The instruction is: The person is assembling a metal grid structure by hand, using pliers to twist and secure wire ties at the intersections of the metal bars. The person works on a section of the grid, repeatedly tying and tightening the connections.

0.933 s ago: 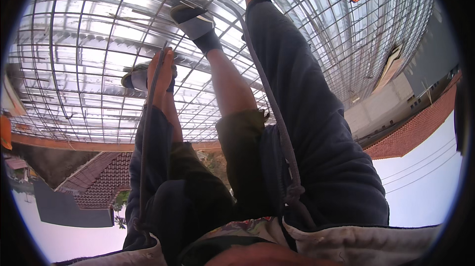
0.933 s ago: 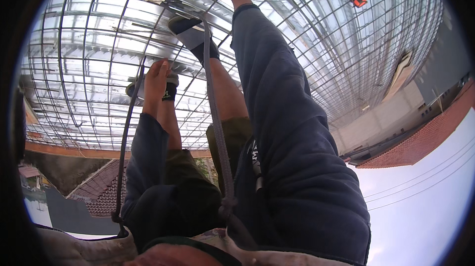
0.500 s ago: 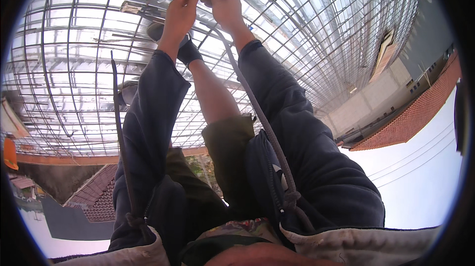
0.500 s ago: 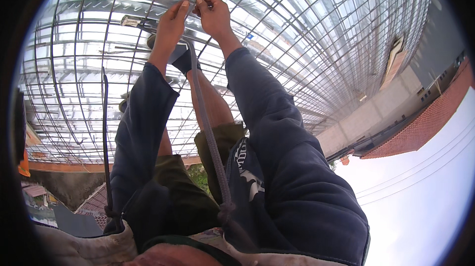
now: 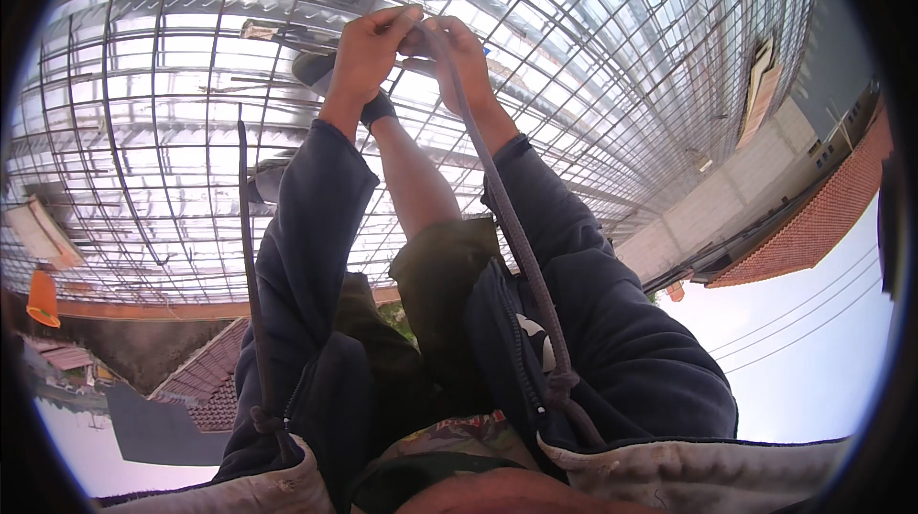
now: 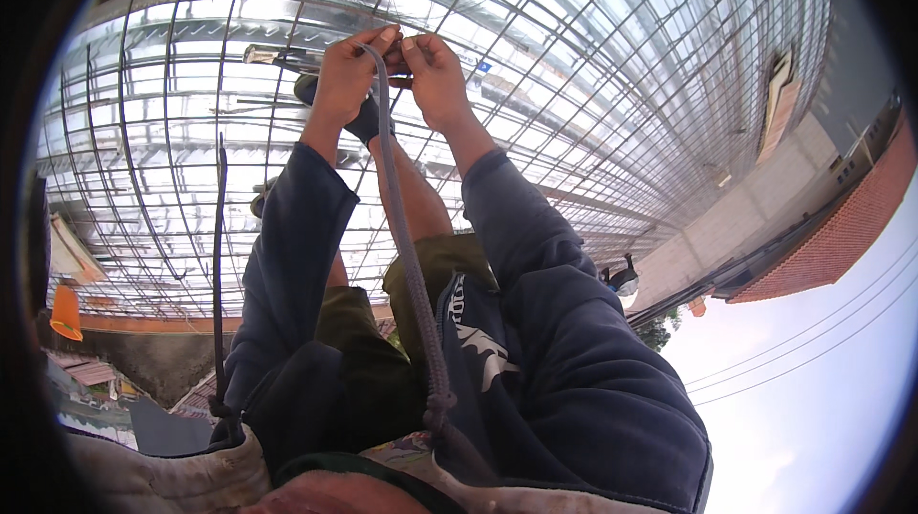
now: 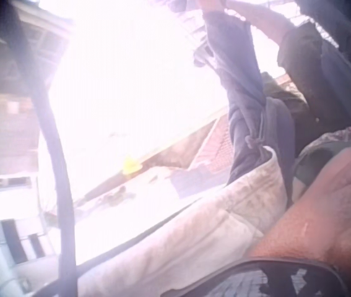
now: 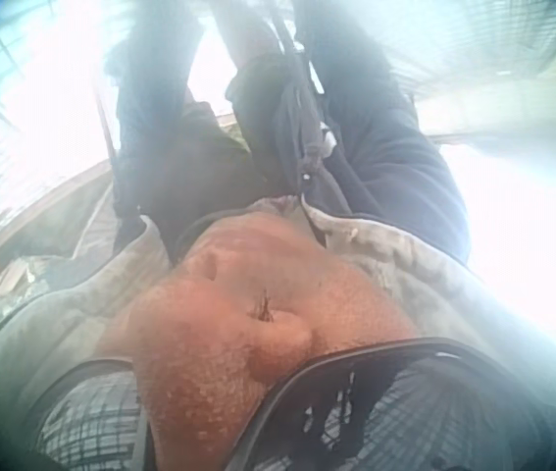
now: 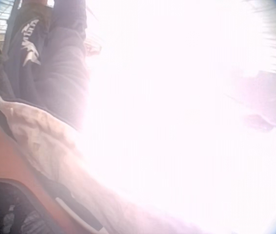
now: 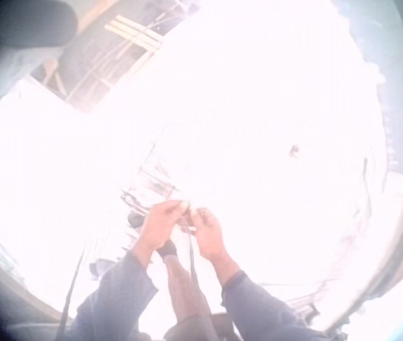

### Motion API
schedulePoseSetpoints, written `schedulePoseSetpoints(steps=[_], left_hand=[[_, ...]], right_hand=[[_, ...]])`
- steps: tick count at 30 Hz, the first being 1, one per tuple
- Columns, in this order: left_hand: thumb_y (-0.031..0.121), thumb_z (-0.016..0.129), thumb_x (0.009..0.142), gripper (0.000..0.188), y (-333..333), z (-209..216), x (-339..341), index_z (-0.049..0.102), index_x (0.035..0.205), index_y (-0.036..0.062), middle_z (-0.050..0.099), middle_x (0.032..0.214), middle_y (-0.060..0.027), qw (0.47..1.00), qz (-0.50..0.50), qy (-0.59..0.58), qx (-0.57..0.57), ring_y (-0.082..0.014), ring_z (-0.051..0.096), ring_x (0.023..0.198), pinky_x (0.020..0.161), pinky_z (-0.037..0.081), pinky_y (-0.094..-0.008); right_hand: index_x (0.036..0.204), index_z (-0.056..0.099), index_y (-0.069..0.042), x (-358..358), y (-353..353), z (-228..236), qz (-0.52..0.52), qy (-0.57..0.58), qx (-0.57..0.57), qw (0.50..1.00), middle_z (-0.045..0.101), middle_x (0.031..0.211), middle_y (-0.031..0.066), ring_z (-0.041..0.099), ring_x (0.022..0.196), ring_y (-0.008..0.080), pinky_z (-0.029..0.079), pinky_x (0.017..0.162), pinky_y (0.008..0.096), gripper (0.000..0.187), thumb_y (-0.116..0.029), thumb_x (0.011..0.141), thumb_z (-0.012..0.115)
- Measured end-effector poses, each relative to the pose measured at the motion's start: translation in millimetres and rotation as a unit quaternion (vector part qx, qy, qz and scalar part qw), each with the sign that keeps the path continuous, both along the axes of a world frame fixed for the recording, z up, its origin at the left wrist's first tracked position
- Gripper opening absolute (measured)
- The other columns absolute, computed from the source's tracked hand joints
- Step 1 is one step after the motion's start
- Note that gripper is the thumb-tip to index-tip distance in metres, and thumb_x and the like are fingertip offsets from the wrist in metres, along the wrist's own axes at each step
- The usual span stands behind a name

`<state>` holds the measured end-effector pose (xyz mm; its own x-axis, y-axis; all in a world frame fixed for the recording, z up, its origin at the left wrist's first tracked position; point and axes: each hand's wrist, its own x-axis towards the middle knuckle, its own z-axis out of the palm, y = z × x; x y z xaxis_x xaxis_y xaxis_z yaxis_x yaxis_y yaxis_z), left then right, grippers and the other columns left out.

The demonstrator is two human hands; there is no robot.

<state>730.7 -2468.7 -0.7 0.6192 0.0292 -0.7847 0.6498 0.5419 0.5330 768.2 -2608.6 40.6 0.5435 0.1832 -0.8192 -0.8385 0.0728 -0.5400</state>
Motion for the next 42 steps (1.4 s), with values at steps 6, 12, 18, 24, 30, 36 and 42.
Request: schedulePoseSetpoints(steps=[6, 12, 18, 24, 30, 36, 42], left_hand=[[0.025, 0.083, 0.094, 0.032, 8, 2, -8, 0.076, 0.110, -0.0016, 0.076, 0.097, -0.0090, 0.999, 0.030, 0.021, -0.030, -0.0151, 0.072, 0.084, 0.078, 0.060, -0.0296], [0.021, 0.080, 0.097, 0.030, 9, 9, -14, 0.075, 0.112, -0.0042, 0.076, 0.100, -0.0107, 0.998, 0.015, 0.046, -0.039, -0.0165, 0.074, 0.090, 0.084, 0.061, -0.0280], [0.020, 0.075, 0.100, 0.029, 9, 16, -22, 0.074, 0.117, -0.0038, 0.077, 0.102, -0.0108, 0.998, -0.060, 0.007, 0.032, -0.0167, 0.075, 0.094, 0.086, 0.060, -0.0269], [0.019, 0.069, 0.104, 0.023, -5, 26, -11, 0.073, 0.114, -0.0008, 0.076, 0.094, -0.0078, 0.964, -0.185, -0.030, 0.190, -0.0138, 0.074, 0.088, 0.078, 0.057, -0.0275], [0.021, 0.068, 0.103, 0.021, -12, 42, 2, 0.071, 0.109, 0.0003, 0.076, 0.092, -0.0096, 0.936, -0.237, -0.084, 0.247, -0.0172, 0.075, 0.085, 0.077, 0.057, -0.0298], [0.022, 0.066, 0.103, 0.021, -10, 57, 15, 0.069, 0.110, 0.0017, 0.076, 0.095, -0.0111, 0.896, -0.309, -0.129, 0.292, -0.0205, 0.076, 0.090, 0.080, 0.058, -0.0333], [0.021, 0.060, 0.105, 0.017, -14, 46, 1, 0.063, 0.109, 0.0042, 0.073, 0.094, -0.0077, 0.975, -0.147, -0.072, 0.149, -0.0201, 0.073, 0.085, 0.079, 0.056, -0.0340]], right_hand=[[0.113, 0.066, 0.001, -6, -3, 2, 0.077, -0.040, -0.016, 0.996, 0.072, 0.100, 0.0092, 0.071, 0.089, 0.0171, 0.058, 0.076, 0.0315, 0.022, -0.018, 0.105, 0.068], [0.111, 0.068, 0.003, -7, -15, 1, 0.133, -0.016, -0.038, 0.990, 0.073, 0.096, 0.0083, 0.070, 0.085, 0.0147, 0.058, 0.075, 0.0292, 0.024, -0.019, 0.103, 0.071], [0.110, 0.067, 0.005, -4, -16, 17, 0.183, -0.014, -0.070, 0.980, 0.073, 0.095, 0.0100, 0.072, 0.085, 0.0162, 0.061, 0.078, 0.0299, 0.025, -0.020, 0.107, 0.065], [0.110, 0.064, 0.004, -11, -19, 17, 0.103, -0.030, -0.068, 0.992, 0.074, 0.098, 0.0123, 0.073, 0.089, 0.0173, 0.063, 0.080, 0.0318, 0.021, -0.017, 0.108, 0.062], [0.112, 0.062, 0.003, -14, -30, 21, 0.125, -0.086, -0.120, 0.981, 0.074, 0.097, 0.0129, 0.074, 0.088, 0.0171, 0.063, 0.080, 0.0322, 0.018, -0.015, 0.107, 0.061], [0.112, 0.061, 0.001, -1, -46, 28, 0.113, -0.071, -0.071, 0.989, 0.071, 0.100, 0.0112, 0.073, 0.086, 0.0180, 0.062, 0.077, 0.0308, 0.017, -0.015, 0.107, 0.063], [0.111, 0.062, 0.000, 2, -56, 23, 0.021, -0.076, -0.044, 0.996, 0.069, 0.093, 0.0074, 0.068, 0.080, 0.0147, 0.060, 0.078, 0.0308, 0.019, -0.019, 0.108, 0.062]])
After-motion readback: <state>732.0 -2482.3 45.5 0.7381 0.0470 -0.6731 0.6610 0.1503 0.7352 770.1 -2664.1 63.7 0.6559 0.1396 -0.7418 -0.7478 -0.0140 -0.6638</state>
